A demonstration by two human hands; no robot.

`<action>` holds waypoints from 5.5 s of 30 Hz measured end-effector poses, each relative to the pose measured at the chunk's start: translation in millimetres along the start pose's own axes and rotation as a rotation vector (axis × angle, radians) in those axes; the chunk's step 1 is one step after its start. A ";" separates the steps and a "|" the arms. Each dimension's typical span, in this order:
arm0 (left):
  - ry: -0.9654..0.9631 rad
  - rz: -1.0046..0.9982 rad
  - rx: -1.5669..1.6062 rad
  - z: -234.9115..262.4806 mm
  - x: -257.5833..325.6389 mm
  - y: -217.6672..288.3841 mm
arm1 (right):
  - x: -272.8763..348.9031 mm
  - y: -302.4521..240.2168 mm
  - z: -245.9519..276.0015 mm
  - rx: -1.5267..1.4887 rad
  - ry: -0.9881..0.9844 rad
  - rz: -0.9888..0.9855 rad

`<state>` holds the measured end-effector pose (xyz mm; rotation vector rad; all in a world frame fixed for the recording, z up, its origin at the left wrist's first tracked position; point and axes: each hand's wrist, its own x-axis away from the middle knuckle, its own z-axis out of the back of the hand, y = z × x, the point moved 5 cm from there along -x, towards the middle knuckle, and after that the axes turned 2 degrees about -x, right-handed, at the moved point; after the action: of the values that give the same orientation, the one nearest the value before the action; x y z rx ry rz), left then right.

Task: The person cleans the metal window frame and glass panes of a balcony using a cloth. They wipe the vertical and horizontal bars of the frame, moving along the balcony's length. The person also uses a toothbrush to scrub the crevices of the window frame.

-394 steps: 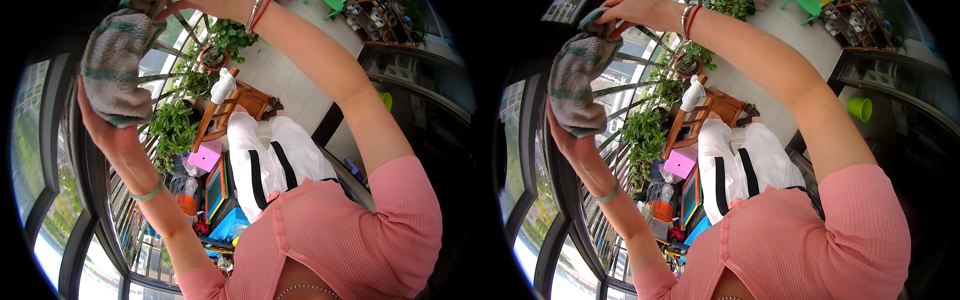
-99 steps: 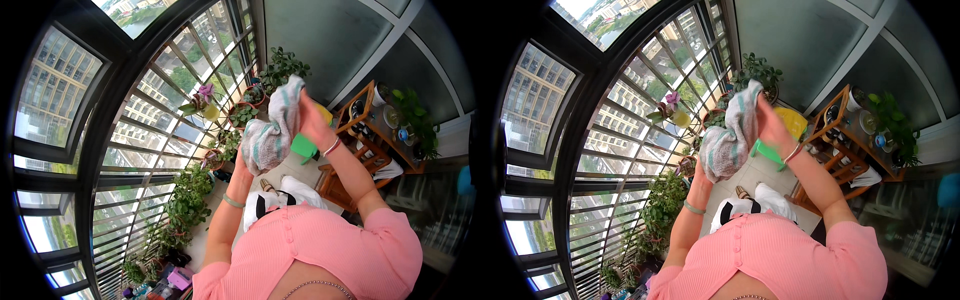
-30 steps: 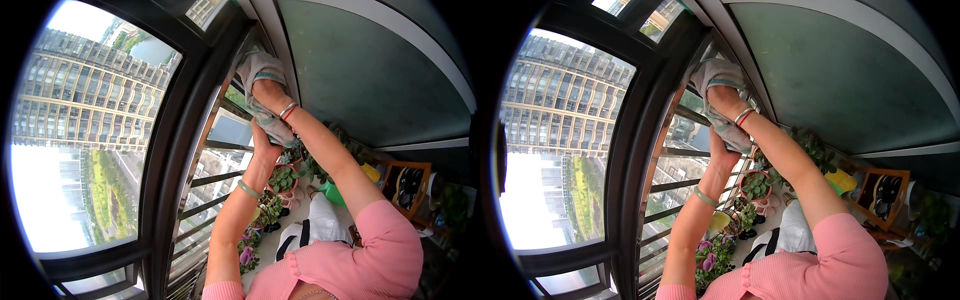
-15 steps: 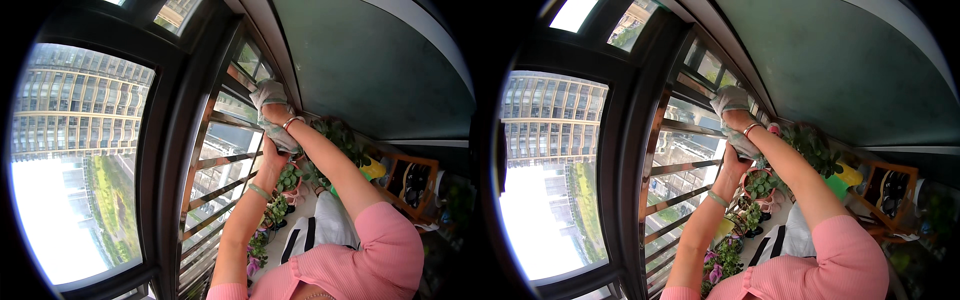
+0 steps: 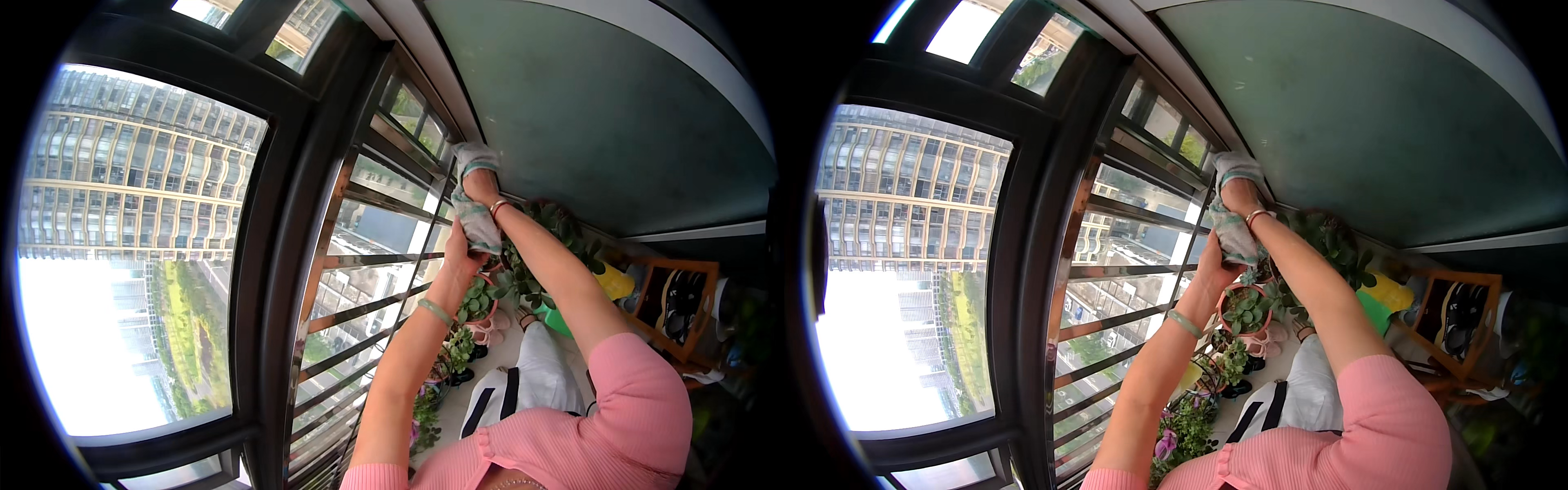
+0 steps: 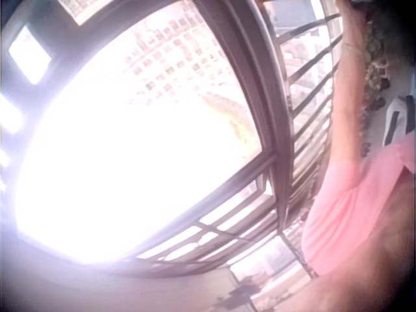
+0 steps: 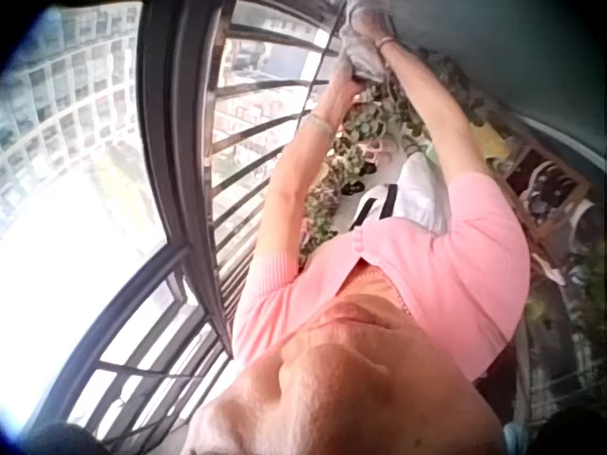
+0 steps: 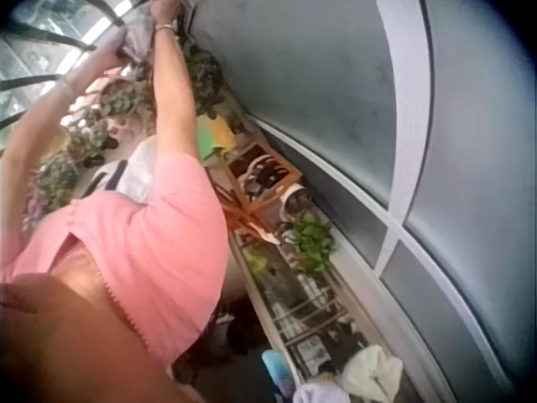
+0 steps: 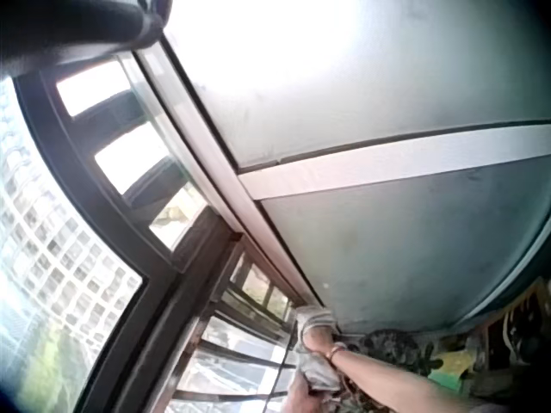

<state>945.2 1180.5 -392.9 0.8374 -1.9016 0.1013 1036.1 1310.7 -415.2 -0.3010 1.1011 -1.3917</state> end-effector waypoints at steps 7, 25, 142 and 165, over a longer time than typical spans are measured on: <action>0.089 -0.036 0.005 -15.5 -24.1 4.5 | -24.0 -0.6 -16.8 0.236 -0.353 0.087; 0.021 -0.092 0.034 -3.0 -39.2 4.2 | -10.8 18.5 -38.4 0.454 -0.668 0.002; 0.011 -0.308 0.149 44.9 44.8 -44.4 | 32.3 -77.3 6.6 0.060 -0.483 0.031; 0.193 -0.184 0.273 62.0 40.4 -65.1 | 77.2 -63.6 -25.9 0.373 -0.719 0.155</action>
<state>925.9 1085.0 -408.1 1.1401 -1.6436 0.3228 961.8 1238.9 -414.8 -0.3912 0.2604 -1.1755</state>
